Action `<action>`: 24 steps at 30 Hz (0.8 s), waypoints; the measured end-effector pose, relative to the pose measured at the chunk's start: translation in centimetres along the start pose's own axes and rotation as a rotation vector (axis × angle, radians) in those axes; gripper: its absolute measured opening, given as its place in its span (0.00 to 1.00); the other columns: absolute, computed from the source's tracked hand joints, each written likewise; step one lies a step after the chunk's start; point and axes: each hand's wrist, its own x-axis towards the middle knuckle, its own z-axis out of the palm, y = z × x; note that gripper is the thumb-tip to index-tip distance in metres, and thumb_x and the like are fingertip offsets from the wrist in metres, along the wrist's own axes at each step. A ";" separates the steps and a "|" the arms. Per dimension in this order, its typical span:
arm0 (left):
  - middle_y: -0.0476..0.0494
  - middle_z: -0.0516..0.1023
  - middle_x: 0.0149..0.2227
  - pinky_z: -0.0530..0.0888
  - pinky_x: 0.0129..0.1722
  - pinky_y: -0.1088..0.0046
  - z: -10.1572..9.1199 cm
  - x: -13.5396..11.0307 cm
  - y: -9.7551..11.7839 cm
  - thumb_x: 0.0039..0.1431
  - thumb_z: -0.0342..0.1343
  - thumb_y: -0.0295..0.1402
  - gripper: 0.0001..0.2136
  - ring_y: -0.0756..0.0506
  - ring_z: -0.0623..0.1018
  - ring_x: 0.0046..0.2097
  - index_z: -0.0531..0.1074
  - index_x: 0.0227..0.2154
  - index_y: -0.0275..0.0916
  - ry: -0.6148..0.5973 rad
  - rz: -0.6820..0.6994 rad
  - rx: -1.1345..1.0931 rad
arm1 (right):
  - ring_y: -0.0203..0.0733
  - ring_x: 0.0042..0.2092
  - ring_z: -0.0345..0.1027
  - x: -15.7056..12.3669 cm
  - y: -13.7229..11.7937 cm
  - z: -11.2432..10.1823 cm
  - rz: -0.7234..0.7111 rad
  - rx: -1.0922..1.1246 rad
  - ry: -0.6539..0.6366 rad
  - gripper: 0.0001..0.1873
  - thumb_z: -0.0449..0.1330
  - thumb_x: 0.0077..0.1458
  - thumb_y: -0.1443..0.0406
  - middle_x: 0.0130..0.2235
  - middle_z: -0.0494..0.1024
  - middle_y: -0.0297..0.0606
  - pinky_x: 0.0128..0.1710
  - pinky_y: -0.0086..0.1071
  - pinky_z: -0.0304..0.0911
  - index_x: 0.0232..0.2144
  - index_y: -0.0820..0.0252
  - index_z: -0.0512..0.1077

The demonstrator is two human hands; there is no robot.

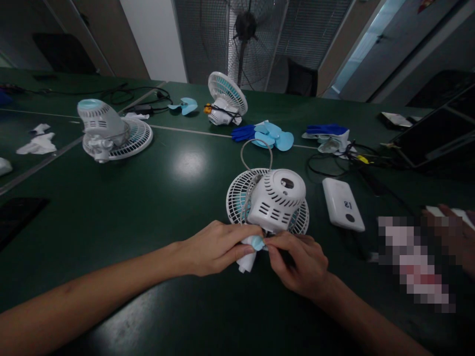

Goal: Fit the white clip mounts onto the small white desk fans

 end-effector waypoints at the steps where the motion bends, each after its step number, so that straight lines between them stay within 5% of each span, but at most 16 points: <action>1: 0.43 0.78 0.48 0.76 0.42 0.71 0.0 0.0 0.0 0.79 0.40 0.40 0.14 0.48 0.79 0.42 0.64 0.56 0.40 0.000 0.001 0.004 | 0.34 0.28 0.75 0.0 0.0 0.0 0.001 -0.002 0.001 0.05 0.57 0.66 0.71 0.30 0.79 0.32 0.28 0.29 0.69 0.41 0.59 0.71; 24: 0.43 0.78 0.45 0.76 0.41 0.72 0.0 0.1 0.1 0.79 0.38 0.42 0.15 0.48 0.78 0.40 0.65 0.53 0.39 0.002 0.011 0.005 | 0.34 0.28 0.76 0.0 0.1 0.1 0.006 -0.006 0.023 0.04 0.58 0.64 0.71 0.30 0.81 0.32 0.29 0.28 0.71 0.39 0.57 0.71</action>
